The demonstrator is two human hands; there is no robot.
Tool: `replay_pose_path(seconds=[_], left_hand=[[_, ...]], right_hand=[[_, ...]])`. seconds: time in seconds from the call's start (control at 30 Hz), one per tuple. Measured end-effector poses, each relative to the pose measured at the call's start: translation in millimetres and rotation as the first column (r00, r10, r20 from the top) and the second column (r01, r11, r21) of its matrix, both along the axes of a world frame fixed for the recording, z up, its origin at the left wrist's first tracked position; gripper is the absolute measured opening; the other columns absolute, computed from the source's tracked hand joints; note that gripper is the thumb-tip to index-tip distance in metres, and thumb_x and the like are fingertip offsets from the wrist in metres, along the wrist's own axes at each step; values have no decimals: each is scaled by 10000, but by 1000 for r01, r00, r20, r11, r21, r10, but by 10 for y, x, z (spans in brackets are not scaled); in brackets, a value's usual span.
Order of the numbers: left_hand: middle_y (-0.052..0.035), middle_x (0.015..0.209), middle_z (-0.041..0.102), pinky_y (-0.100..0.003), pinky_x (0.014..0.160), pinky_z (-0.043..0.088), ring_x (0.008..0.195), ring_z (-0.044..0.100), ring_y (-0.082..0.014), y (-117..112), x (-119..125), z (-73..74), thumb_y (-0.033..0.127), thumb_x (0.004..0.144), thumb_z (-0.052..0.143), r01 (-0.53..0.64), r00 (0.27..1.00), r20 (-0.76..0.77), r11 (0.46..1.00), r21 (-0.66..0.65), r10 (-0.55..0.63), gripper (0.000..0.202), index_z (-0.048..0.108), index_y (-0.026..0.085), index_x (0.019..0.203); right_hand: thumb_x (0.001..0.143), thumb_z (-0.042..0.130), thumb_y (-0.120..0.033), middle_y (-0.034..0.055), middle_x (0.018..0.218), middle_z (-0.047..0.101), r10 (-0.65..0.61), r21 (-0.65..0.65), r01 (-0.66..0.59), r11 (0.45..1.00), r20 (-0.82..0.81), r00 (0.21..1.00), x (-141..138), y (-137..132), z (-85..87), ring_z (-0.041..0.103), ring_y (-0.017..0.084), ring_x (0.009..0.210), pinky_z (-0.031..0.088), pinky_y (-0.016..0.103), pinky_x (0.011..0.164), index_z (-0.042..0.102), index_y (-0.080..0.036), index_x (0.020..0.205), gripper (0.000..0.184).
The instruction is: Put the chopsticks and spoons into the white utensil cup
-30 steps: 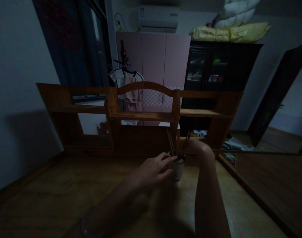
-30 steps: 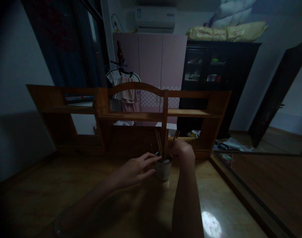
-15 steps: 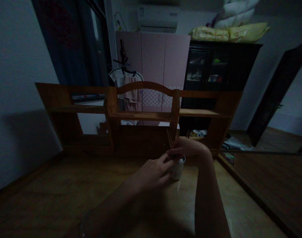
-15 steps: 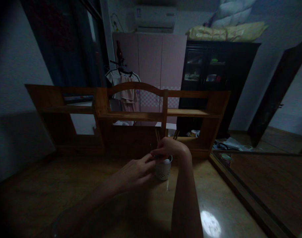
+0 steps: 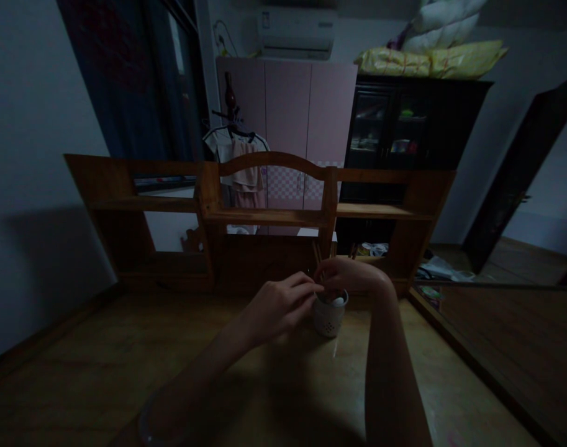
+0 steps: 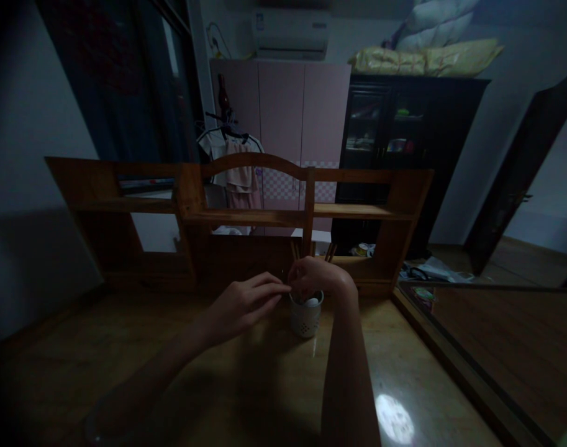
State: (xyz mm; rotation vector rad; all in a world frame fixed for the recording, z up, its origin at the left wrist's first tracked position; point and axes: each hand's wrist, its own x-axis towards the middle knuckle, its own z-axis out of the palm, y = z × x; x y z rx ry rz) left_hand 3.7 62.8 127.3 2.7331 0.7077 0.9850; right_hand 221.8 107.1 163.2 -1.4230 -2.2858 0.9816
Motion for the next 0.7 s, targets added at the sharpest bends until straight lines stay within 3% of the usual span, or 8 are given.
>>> replay_pose_path(seconds=[0.27, 0.53, 0.63, 0.7], left_hand=[[1, 919, 618, -266, 739, 459, 789, 588, -124, 17, -17, 43, 202, 930, 465, -215, 960, 183, 977, -2, 212, 153, 615, 217, 951], [-1, 855, 624, -261, 772, 465, 828, 616, -141, 184, -56, -6, 206, 914, 480, -302, 897, 324, 952, -45, 300, 142, 615, 212, 867], [-6, 862, 630, -241, 717, 484, 805, 627, -141, 276, -86, -51, 224, 903, 499, -307, 880, 352, 947, -95, 320, 131, 621, 210, 859], [-6, 865, 633, -226, 654, 487, 742, 626, -130, 312, -100, -43, 242, 895, 513, -314, 857, 382, 938, -145, 346, 124, 627, 207, 860]], right_hand=[[877, 618, -347, 63, 704, 688, -55, 96, 54, 994, 12, 998, 41, 39, -34, 651, 181, 620, 461, 191, 476, 687, -129, 858, 229], [794, 495, -41, 45, 627, 663, -165, 160, 164, 973, -11, 986, 24, 28, -30, 640, 163, 582, 447, 183, 481, 646, -123, 679, 207], [797, 472, -33, 42, 649, 661, -189, 185, 196, 963, -56, 980, 9, 32, 3, 633, 157, 576, 447, 186, 475, 639, -123, 732, 201], [837, 520, -102, 38, 659, 652, -123, 234, 167, 958, -191, 974, -25, 4, 75, 624, 151, 581, 461, 196, 500, 640, -124, 765, 141]])
